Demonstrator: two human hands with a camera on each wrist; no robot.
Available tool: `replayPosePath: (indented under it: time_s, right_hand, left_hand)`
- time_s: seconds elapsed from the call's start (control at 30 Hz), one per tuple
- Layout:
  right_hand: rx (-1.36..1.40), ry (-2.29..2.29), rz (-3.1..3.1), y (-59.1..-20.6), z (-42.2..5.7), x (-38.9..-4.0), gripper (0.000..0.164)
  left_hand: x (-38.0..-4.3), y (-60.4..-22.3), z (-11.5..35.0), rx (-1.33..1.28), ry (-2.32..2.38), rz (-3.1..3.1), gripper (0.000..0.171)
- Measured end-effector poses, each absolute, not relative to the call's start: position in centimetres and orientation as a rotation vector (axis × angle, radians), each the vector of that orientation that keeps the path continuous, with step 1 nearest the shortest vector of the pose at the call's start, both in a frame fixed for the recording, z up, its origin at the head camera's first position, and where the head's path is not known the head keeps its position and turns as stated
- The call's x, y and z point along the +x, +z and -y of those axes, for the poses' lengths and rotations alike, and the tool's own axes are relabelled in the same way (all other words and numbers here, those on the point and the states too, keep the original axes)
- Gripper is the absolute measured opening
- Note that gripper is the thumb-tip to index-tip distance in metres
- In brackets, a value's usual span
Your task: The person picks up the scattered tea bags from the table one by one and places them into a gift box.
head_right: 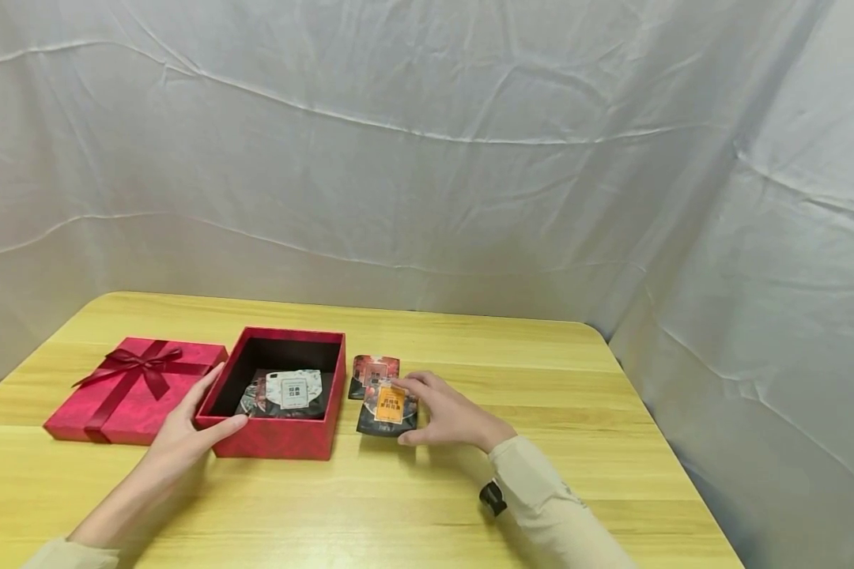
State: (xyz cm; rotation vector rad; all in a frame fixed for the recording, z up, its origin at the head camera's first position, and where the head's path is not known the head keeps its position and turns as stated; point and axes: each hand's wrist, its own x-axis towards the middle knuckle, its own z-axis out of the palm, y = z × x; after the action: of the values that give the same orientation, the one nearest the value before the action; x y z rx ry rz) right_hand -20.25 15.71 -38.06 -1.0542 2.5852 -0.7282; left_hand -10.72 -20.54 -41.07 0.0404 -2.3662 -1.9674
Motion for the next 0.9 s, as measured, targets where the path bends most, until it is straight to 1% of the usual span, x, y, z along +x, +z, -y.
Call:
replayPosePath:
  time_s: [0.37,0.9]
  right_hand:
    - [-1.056,-0.741,-2.594,-37.4,-15.6,-20.2,0.081]
    - [-1.050,-0.678,-2.642,-35.2,-15.4,-20.9,0.080]
  left_hand:
    - [-10.7,-40.9,20.6,0.041,-1.929,2.396,0.090]
    - [-10.7,-41.0,20.6,0.029,-1.929,2.400,0.091]
